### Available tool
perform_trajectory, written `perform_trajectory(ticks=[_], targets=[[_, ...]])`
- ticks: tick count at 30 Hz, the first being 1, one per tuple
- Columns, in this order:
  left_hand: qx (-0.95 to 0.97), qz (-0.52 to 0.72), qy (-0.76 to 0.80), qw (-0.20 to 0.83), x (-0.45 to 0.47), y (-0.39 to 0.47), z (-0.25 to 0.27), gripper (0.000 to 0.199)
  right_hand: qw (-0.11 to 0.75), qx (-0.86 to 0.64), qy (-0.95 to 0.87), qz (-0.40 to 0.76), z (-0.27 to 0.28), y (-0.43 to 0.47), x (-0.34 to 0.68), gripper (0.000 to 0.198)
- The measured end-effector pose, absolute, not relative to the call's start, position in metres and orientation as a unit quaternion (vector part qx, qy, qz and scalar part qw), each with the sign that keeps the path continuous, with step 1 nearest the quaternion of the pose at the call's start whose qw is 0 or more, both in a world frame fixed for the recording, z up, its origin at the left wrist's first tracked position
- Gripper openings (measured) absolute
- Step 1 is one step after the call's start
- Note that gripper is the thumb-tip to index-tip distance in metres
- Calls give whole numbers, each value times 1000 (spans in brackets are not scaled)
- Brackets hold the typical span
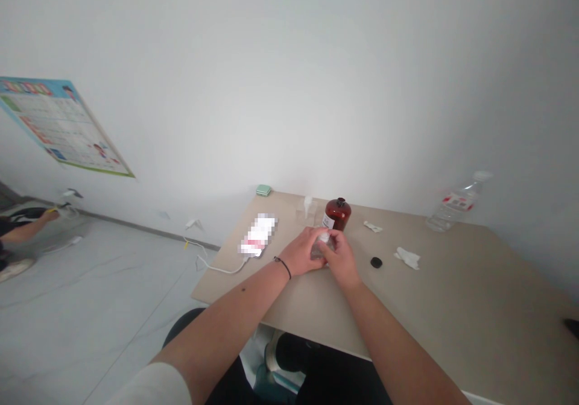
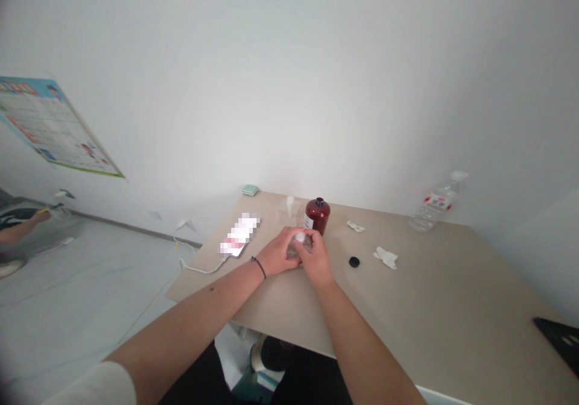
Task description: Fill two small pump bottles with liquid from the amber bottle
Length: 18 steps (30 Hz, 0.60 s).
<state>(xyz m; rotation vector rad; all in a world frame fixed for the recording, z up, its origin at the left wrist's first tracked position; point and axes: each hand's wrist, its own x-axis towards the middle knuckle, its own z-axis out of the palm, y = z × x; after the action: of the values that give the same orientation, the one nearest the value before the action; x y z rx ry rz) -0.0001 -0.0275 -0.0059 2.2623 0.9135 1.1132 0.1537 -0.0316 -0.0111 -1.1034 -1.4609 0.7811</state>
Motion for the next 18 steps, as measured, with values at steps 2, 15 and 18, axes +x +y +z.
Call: perform_trajectory(ticks=[2, 15, 18], targets=[[822, 405, 329, 227, 0, -27, -7, 81, 544, -474, -613, 321, -11, -32, 153, 34], [821, 412, 325, 223, 1, -28, -5, 79, 553, -452, -620, 325, -14, -30, 156, 33], [820, 414, 325, 225, 1, -28, -5, 80, 554, -429, -642, 311, -13, -30, 157, 29]])
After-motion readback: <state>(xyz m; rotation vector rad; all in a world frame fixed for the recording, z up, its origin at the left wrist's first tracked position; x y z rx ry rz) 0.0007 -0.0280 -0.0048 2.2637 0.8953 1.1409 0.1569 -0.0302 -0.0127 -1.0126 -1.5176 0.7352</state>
